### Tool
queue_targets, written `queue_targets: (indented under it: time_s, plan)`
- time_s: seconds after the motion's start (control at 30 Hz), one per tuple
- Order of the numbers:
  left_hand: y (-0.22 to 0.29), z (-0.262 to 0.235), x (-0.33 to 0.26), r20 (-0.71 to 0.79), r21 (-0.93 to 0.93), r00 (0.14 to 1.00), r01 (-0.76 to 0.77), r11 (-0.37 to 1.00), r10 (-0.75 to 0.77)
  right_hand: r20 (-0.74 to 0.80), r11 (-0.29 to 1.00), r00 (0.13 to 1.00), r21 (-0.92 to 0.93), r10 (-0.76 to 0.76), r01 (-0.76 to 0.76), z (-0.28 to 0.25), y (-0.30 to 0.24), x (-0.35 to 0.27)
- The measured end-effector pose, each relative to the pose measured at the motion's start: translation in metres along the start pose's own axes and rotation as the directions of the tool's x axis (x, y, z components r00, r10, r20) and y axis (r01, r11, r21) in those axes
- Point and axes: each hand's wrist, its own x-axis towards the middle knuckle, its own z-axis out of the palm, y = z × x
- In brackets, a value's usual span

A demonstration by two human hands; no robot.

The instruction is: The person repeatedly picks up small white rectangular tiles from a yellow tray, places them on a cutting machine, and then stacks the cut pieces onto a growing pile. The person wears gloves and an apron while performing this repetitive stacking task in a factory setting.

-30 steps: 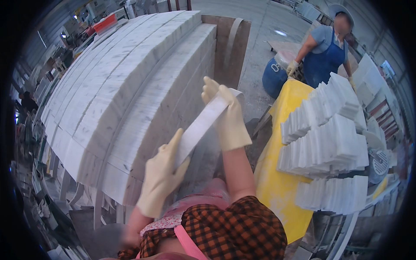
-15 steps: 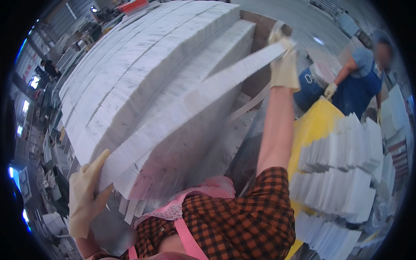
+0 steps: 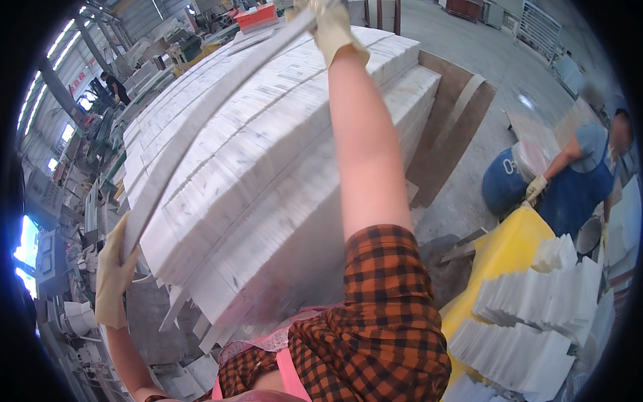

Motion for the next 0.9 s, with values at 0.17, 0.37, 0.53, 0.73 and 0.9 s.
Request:
queue_targets:
  time_s: [0.17,0.37,0.53,0.73,0.9]
  plan:
    - [-0.021,0.016,0.016,0.283,-0.040,0.955,0.107,0.994,-0.091,-0.108,0.593,0.953,-0.762,0.282,-0.261,-0.010,0.068,-0.042]
    - [-0.049,0.017,0.040,0.295,-0.212,0.922,0.319,0.924,-0.250,-0.051,0.123,0.973,-0.989,0.227,-0.080,-0.046,0.042,-0.060]
    - [-0.071,0.015,0.059,0.231,0.074,0.960,0.147,0.986,-0.160,-0.197,0.913,0.898,-0.035,0.393,-0.407,-0.061,0.029,-0.082]
    - [-0.065,0.012,0.080,0.274,0.267,0.953,0.054,0.962,-0.130,-0.180,0.885,0.874,-0.036,0.452,-0.465,-0.095,0.023,-0.123]
    - [0.018,0.030,0.083,0.094,0.320,0.972,-0.236,0.917,0.217,-0.202,0.881,0.862,0.206,0.465,-0.426,-0.106,0.039,-0.135]
